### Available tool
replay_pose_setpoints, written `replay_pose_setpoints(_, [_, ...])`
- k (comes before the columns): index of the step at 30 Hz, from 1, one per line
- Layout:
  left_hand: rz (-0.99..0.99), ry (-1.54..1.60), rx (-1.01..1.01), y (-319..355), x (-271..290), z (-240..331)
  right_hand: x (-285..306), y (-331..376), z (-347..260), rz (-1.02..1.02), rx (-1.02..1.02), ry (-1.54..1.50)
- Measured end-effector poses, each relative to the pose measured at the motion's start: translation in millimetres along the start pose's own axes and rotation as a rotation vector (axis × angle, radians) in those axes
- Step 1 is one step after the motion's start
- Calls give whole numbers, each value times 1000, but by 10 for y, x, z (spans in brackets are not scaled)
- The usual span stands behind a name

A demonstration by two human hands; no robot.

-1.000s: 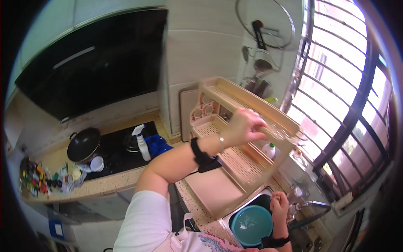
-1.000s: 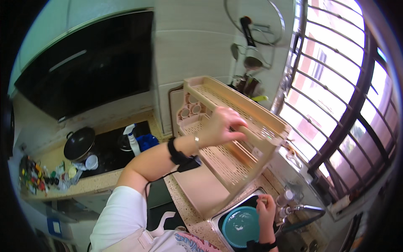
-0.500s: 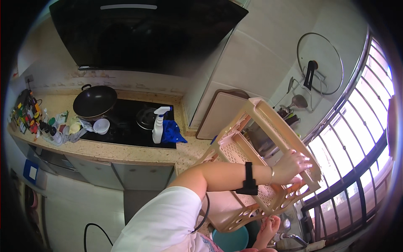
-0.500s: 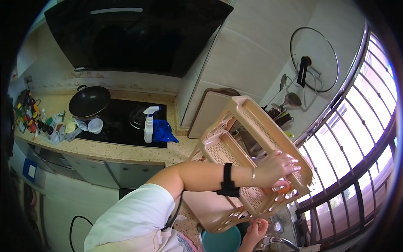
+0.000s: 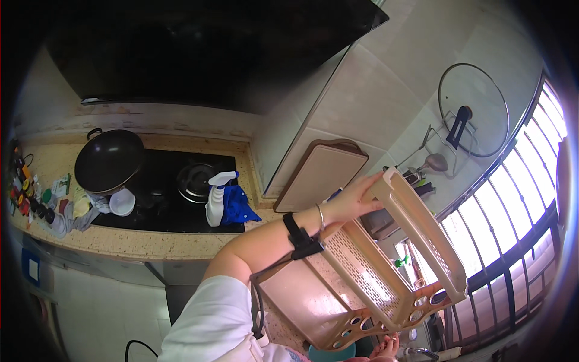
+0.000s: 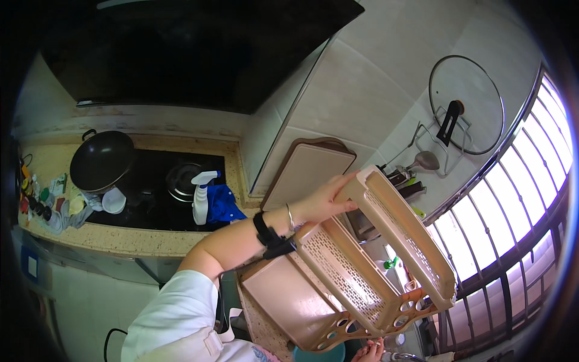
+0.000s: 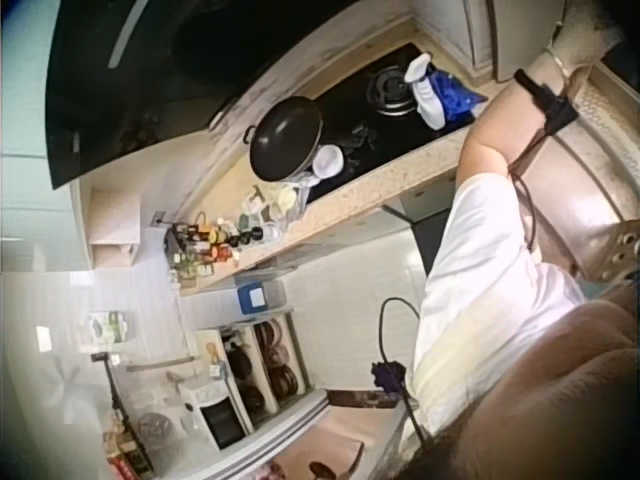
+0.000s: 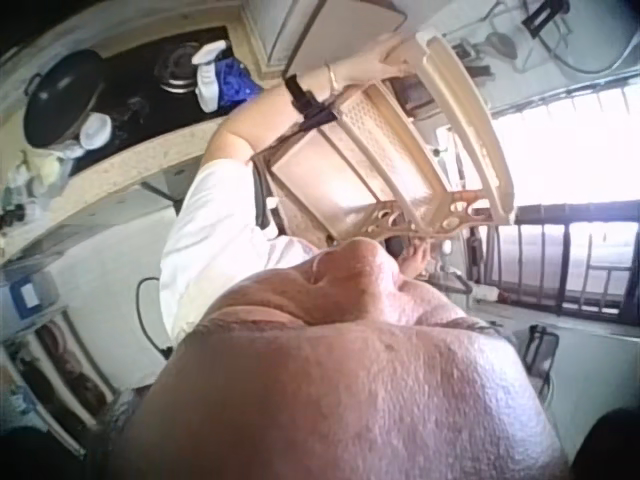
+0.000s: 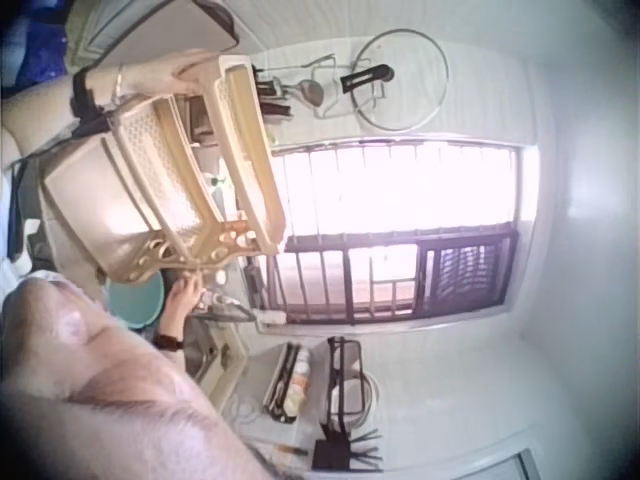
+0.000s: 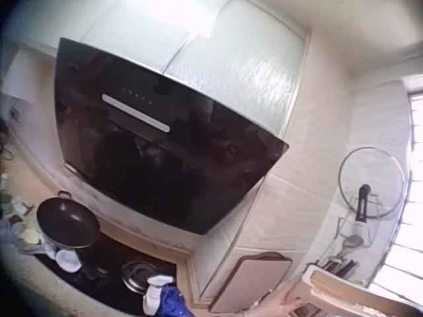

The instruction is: The person washes a cloth in a sink, wipes a wall and cabinet, assembles a plastic rack by hand, and then wipes the rack with a cloth.

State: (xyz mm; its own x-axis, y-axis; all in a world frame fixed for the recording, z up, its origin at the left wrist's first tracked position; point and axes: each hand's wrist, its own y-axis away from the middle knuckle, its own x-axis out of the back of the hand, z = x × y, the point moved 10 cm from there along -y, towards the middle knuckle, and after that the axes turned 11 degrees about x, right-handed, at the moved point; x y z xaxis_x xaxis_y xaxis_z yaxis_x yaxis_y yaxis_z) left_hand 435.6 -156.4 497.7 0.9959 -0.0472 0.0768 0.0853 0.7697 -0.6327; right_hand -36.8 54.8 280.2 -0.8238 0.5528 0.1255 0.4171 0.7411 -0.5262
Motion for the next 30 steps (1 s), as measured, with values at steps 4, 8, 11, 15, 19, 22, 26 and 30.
replay_pose_setpoints(4, [177, -59, -18, 94, 30, -88, -263, -95, 503, 285, -350, -397])
replay_pose_setpoints(8, [186, -55, 102, 155, 89, -91, -207, -74, 592, 292, -360, -336])
replay_pose_setpoints(11, [205, -24, 95, 149, 91, -249, -297, -9, 338, 271, -325, -240])
replay_pose_setpoints(15, [209, -19, 58, 113, 54, -212, 78, -236, -30, 308, -91, -95])
replay_pose_setpoints(19, [166, -76, 132, 54, 55, -291, -119, -480, -854, 273, 2, -17])
replay_pose_setpoints(22, [150, 154, 8, -14, -15, -428, -367, -582, -1307, 277, 96, -49])
replay_pose_setpoints(26, [75, 339, 180, 0, -120, -383, -551, -705, -1551, 58, 175, -162])
replay_pose_setpoints(30, [528, -314, -286, 398, 151, 499, -855, -702, -1770, -47, 49, -413])
